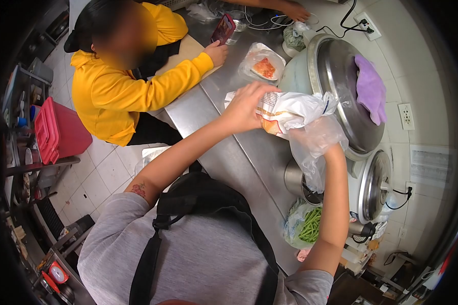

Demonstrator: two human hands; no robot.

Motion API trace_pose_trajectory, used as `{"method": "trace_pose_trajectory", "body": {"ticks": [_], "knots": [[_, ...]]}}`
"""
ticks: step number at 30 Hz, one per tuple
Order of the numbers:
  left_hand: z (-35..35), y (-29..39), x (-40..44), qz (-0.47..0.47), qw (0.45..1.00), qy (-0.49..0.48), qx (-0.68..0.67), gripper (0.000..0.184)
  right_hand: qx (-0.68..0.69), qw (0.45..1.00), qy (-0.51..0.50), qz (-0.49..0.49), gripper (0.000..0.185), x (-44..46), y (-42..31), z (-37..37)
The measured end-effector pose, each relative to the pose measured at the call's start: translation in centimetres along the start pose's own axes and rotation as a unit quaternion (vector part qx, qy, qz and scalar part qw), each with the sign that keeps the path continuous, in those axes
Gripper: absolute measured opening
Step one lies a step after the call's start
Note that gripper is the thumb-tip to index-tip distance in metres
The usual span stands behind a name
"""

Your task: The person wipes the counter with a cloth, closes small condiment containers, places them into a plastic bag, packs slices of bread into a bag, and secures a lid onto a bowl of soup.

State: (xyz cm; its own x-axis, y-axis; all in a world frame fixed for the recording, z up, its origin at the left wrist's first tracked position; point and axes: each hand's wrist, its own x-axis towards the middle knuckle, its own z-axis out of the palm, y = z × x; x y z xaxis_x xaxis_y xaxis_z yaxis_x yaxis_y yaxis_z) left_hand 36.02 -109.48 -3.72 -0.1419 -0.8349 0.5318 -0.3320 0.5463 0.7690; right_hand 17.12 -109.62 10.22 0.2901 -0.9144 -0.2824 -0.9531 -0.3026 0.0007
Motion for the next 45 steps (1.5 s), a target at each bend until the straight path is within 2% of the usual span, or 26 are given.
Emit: {"method": "trace_pose_trajectory", "body": {"ticks": [5, 11, 17, 22, 32, 37, 40, 43, 45], "knots": [[0.0, 0.2, -0.1, 0.017, 0.999, -0.012, -0.025, 0.072, -0.011, 1.000, -0.012, 0.003, 0.046, -0.1, -0.2, 0.0], [0.0, 1.5, -0.3, -0.007, 0.999, -0.025, -0.023, 0.071, 0.016, 1.000, -0.008, -0.025, 0.048, -0.1, 0.7, 0.8], [-0.1, 1.1, 0.0, 0.029, 0.999, -0.025, 0.009, 0.073, 0.085, 0.994, 0.009, -0.061, 0.052, -0.3, 0.7, 0.7], [-0.6, 1.4, 0.2, -0.010, 0.998, -0.062, -0.027, 0.072, 0.073, 0.994, 0.021, -0.074, 0.050, 0.0, 0.7, 0.5], [-0.8, -0.2, -0.6, 0.008, 0.999, -0.050, -0.012, 0.074, 0.071, 0.978, 0.142, -0.137, 0.047, 0.8, -0.7, 1.2], [-1.5, 0.9, -0.3, -0.005, 0.998, -0.055, 0.003, 0.084, -0.013, 0.993, 0.094, -0.071, 0.042, 1.0, -1.1, 1.1], [-2.5, 1.3, 0.2, 0.001, 0.997, -0.073, 0.007, 0.083, 0.005, 0.986, 0.101, -0.131, 0.048, 0.8, 0.0, 1.7], [-4.0, 2.1, 0.5, 0.006, 0.996, -0.090, 0.020, 0.083, -0.042, 0.994, -0.095, -0.025, 0.051, 1.1, -0.9, 0.1], [-4.5, 2.7, 0.5, 0.011, 0.996, -0.076, 0.038, 0.080, 0.074, 0.992, 0.003, -0.097, 0.051, 1.3, 3.5, 4.1]]}}
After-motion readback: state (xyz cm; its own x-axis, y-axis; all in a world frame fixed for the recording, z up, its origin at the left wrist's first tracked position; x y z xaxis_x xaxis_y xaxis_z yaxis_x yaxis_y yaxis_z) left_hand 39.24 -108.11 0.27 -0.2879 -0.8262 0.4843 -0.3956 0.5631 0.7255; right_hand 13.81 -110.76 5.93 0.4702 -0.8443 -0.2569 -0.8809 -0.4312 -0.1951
